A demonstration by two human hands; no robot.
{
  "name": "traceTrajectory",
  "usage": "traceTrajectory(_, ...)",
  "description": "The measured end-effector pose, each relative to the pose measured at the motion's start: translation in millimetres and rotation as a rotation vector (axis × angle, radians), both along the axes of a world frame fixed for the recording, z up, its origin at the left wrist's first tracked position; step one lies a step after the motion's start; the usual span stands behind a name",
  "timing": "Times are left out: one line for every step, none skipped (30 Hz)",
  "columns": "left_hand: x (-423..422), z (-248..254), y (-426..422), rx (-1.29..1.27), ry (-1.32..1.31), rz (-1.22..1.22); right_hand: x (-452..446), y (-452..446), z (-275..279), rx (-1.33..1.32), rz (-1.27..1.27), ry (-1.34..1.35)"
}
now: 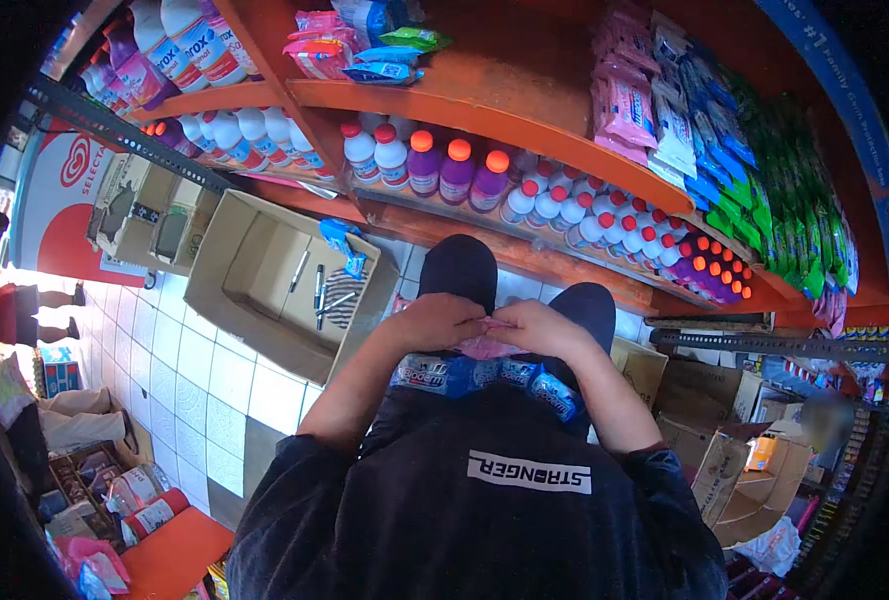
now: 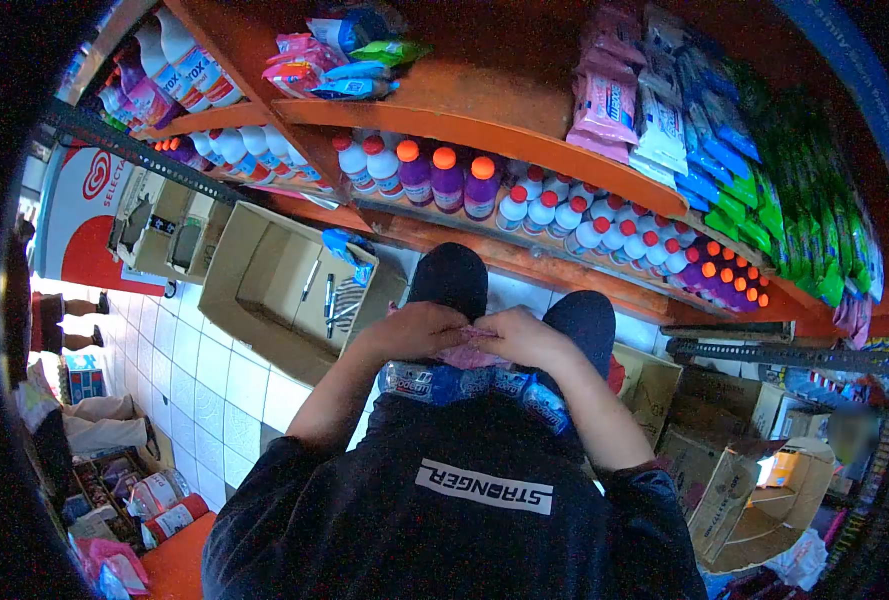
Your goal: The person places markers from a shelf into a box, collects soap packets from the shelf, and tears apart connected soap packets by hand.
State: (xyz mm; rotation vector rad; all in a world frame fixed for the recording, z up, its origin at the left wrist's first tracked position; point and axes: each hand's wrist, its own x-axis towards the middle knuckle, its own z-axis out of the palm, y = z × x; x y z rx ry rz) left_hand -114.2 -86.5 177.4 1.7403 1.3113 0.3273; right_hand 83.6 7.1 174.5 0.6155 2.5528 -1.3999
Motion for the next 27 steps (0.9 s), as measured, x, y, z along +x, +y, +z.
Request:
traceTrajectory(-1,-4,0,0.026,-0.032,0.017,1,-2,-1,0.006,-0.02,0.038)
traceTrajectory(-2,-8,-1,0.052,-0.063,0.033,0,-3,-3,0.012,-0.041,0.076)
traceTrajectory(-3,-10,-1,0.078,-0.095,0.049,0,-3,-4,0.024,-0.049,0.112)
traceTrajectory(-4,-11,-1,0.052,-0.149,0.06,0,-4,-6,0.036,-0.058,0.147)
traceTrajectory(-6,-11,0,0.025,-0.203,0.072,-1,-4,-7,0.048,-0.066,0.181)
traceTrajectory(-8,-11,0,-0.002,-0.258,0.084,-1,-5,-6,0.053,-0.075,0.185)
traceTrajectory(-9,-10,0,-0.069,-0.286,0.107,-3,-6,-2,0.059,-0.083,0.19)
traceTrajectory(-10,-9,-1,-0.136,-0.314,0.13,-4,-7,0,0.065,-0.092,0.195)
traceTrajectory(-11,-9,-1,-0.203,-0.342,0.153,-4,-7,3,0.053,-0.099,0.201)
traceTrajectory(-11,-11,-1,-0.168,-0.372,0.142,-5,-8,5,0.04,-0.106,0.206)
traceTrajectory(-12,-14,-1,-0.132,-0.402,0.131,-5,-8,6,0.027,-0.113,0.211)
traceTrajectory(-13,-15,-1,-0.097,-0.432,0.12,-5,-8,4,0.015,-0.113,0.216)
traceTrajectory(-14,-14,-1,-0.131,-0.437,0.126,-5,-8,-1,0.003,-0.113,0.22)
traceTrajectory(-14,-12,-1,-0.164,-0.441,0.131,-5,-8,-3,-0.008,-0.114,0.225)
traceTrajectory(-15,-10,-1,-0.196,-0.446,0.136,-5,-7,0,-0.036,-0.111,0.16)
traceTrajectory(-15,-7,0,-0.193,-0.404,0.109,-5,-6,3,-0.067,-0.109,0.093)
traceTrajectory(-17,-5,2,-0.189,-0.36,0.082,-6,-5,5,-0.098,-0.108,0.026)
traceTrajectory(-17,-3,3,-0.186,-0.317,0.055,-5,-4,4,-0.116,-0.113,0.043)
traceTrajectory(-16,-2,4,-0.162,-0.3,0.051,-3,-2,1,-0.134,-0.116,0.06)
traceTrajectory(-15,-1,6,-0.136,-0.281,0.049,-1,0,-1,-0.15,-0.119,0.078)
traceTrajectory(-14,-1,7,-0.111,-0.263,0.046,-1,2,0,-0.152,-0.108,0.067)
traceTrajectory(-13,-3,7,-0.109,-0.25,0.055,-1,4,0,-0.154,-0.097,0.056)
traceTrajectory(-12,-6,7,-0.108,-0.236,0.064,-1,5,0,-0.157,-0.086,0.045)
traceTrajectory(-11,-8,7,-0.106,-0.222,0.072,-1,6,0,-0.155,-0.078,0.033)
traceTrajectory(-10,-8,7,-0.083,-0.214,0.064,0,6,1,-0.153,-0.07,0.019)
traceTrajectory(-10,-7,7,-0.059,-0.206,0.057,0,7,1,-0.152,-0.062,0.006)
traceTrajectory(-10,-5,7,-0.037,-0.197,0.05,1,6,-1,-0.161,-0.063,0.028)
